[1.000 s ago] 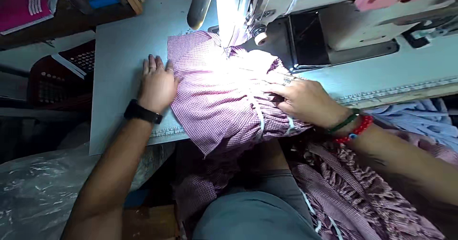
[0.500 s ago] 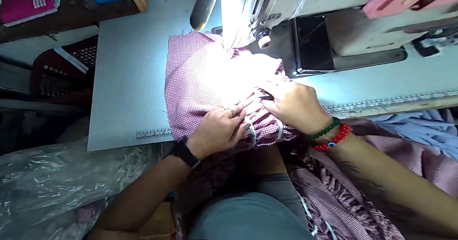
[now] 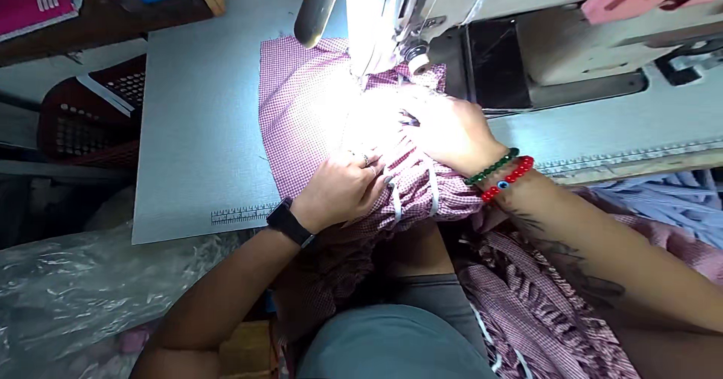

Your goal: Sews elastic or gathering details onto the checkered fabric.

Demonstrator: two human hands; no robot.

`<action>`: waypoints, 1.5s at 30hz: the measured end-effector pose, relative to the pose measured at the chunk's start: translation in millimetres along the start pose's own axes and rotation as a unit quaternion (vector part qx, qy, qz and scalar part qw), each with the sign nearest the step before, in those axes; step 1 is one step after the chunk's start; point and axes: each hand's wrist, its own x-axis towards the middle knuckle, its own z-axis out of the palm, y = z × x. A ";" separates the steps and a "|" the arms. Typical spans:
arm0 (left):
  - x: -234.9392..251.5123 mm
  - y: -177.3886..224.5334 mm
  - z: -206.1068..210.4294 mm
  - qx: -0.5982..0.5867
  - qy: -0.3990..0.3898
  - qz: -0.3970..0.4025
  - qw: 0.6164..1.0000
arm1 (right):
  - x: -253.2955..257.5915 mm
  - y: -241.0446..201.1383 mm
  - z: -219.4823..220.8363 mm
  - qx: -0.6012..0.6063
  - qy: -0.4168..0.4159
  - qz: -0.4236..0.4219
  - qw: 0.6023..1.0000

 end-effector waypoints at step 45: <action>-6.1 21.1 8.8 -0.008 -0.022 -0.059 0.998 | -61.9 -11.5 -0.8 -0.032 0.064 -0.046 0.996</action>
